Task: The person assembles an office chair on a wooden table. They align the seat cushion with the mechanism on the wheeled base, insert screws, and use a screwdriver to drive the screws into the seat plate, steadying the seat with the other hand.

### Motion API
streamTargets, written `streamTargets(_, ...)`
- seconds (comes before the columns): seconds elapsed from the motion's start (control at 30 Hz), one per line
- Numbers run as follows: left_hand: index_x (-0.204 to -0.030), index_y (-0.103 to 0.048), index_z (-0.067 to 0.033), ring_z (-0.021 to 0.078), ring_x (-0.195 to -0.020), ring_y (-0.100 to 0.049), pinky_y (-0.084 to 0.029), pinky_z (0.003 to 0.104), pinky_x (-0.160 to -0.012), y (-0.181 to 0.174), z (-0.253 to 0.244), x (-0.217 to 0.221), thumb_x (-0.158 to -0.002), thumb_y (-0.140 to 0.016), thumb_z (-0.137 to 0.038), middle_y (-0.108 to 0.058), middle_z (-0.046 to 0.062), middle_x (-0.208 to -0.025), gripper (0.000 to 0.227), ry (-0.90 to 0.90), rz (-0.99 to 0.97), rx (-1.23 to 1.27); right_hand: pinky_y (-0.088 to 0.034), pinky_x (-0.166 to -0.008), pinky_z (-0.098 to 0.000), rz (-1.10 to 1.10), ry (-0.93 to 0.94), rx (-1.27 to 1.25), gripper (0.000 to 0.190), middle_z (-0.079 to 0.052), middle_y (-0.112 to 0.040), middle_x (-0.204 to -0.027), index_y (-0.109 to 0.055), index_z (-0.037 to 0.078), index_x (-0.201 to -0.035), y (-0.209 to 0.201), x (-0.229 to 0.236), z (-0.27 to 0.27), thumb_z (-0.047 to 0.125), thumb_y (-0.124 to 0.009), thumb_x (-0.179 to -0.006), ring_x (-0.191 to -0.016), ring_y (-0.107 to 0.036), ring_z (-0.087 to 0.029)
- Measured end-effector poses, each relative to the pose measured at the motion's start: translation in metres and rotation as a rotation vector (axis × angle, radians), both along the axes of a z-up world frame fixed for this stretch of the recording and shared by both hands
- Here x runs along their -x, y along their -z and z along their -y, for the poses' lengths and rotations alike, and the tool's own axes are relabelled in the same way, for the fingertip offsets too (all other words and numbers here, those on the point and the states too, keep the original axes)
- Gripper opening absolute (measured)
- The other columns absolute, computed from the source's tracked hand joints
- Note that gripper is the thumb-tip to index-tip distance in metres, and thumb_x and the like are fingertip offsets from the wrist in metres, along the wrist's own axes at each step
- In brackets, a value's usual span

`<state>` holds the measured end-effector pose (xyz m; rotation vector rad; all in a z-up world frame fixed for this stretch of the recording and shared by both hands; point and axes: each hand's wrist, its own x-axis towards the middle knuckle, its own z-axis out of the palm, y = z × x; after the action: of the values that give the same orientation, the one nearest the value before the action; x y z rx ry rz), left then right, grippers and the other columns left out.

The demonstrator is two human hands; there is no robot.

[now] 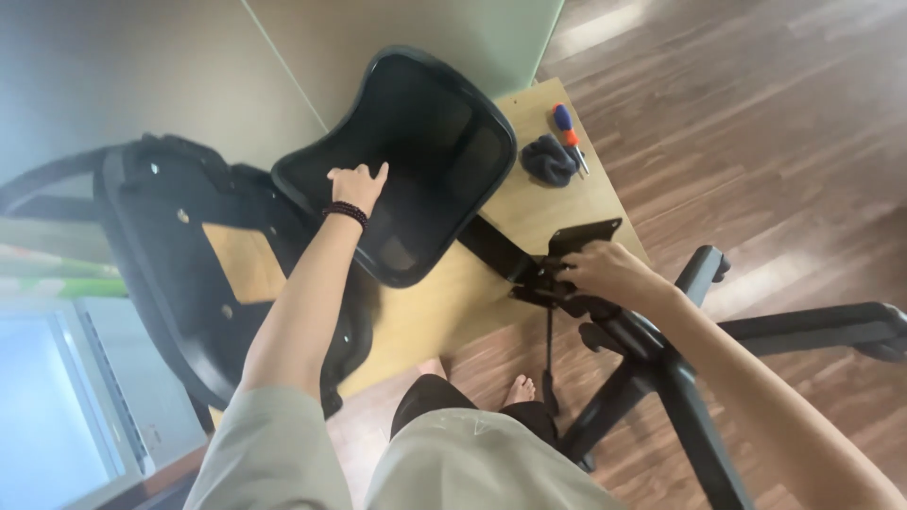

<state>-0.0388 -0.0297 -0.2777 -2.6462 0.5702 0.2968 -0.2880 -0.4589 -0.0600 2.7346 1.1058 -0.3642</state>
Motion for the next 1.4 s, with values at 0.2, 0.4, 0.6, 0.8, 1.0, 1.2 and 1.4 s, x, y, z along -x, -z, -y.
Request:
streamTargets(0.2, -0.124, -0.063, -0.0247, 0.0462, -0.123, -0.057, -0.054, 0.055, -0.082, -0.010, 0.026, 0.073, -0.085, -0.075, -0.038, -0.053, 0.014, -0.142, 0.043, -0.231, 0.122, 0.190, -0.057, -0.073, -0.0326, 0.004, -0.108, 0.058, 0.036, 0.003, -0.072, -0.103, -0.075, 0.025, -0.110, 0.016, -0.017, 0.006, 0.052, -0.067, -0.087, -0.090, -0.071, -0.020)
streamTargets(0.4, -0.133, -0.065, -0.0165, 0.0371, -0.120, -0.065, -0.051, 0.049, -0.100, -0.181, 0.116, 0.187, -0.094, -0.063, -0.053, -0.070, 0.019, -0.129, 0.054, -0.350, -0.284, 0.794, -0.057, -0.062, -0.0374, -0.030, -0.157, 0.076, 0.045, 0.002, -0.072, -0.099, -0.075, 0.023, -0.109, 0.009, -0.024, 0.006, 0.059, -0.062, -0.086, -0.083, -0.072, -0.023)
streamTargets(0.6, -0.146, -0.044, 0.0003, 0.0368, -0.111, -0.066, -0.054, 0.043, -0.093, -0.195, 0.210, 0.307, -0.102, -0.067, -0.059, -0.062, 0.024, -0.124, 0.077, 0.199, -0.237, 1.411, -0.053, -0.060, -0.0398, 0.095, -0.268, -0.023, 0.046, -0.002, -0.070, -0.078, -0.077, 0.016, -0.088, 0.024, -0.039, 0.018, 0.058, -0.059, -0.084, -0.075, -0.071, -0.026)
streamTargets(0.8, -0.105, -0.069, -0.0126, 0.0295, -0.077, -0.071, -0.058, 0.040, -0.069, -0.187, 0.231, 0.312, -0.105, -0.058, -0.043, -0.069, 0.007, -0.090, 0.032, -0.113, 0.194, 1.327, -0.050, -0.053, -0.0447, 0.030, -0.289, -0.137, 0.051, -0.013, -0.063, -0.062, -0.070, 0.011, -0.075, 0.010, -0.043, 0.008, 0.058, -0.056, -0.089, -0.063, -0.066, -0.035)
streamTargets(1.0, -0.096, -0.073, -0.0124, 0.0277, -0.068, -0.070, -0.056, 0.038, -0.061, -0.199, 0.227, 0.306, -0.100, -0.061, -0.039, -0.069, 0.006, -0.083, 0.030, -0.160, 0.272, 1.285, -0.050, -0.053, -0.0419, 0.045, -0.309, -0.055, 0.067, -0.012, -0.062, -0.056, -0.066, 0.007, -0.061, 0.016, -0.051, 0.003, 0.068, -0.054, -0.087, -0.059, -0.066, -0.033)
streamTargets(1.2, -0.095, -0.075, -0.0139, 0.0267, -0.070, -0.070, -0.056, 0.039, -0.062, -0.196, 0.221, 0.287, -0.101, -0.059, -0.041, -0.071, 0.004, -0.084, 0.032, -0.208, 0.325, 1.315, -0.047, -0.051, -0.0399, 0.050, -0.327, -0.101, 0.067, -0.011, -0.062, -0.054, -0.064, 0.007, -0.056, -0.002, -0.064, -0.013, 0.067, -0.058, -0.085, -0.055, -0.064, -0.031)
streamTargets(1.4, -0.092, -0.075, -0.0132, 0.0254, -0.068, -0.070, -0.055, 0.037, -0.061, -0.206, 0.209, 0.286, -0.099, -0.062, -0.044, -0.070, 0.003, -0.081, 0.034, -0.193, 0.313, 1.263, -0.046, -0.050, -0.0393, 0.028, -0.356, -0.119, 0.067, -0.010, -0.060, -0.053, -0.063, 0.006, -0.056, 0.010, -0.070, -0.018, 0.066, -0.059, -0.087, -0.054, -0.063, -0.031)
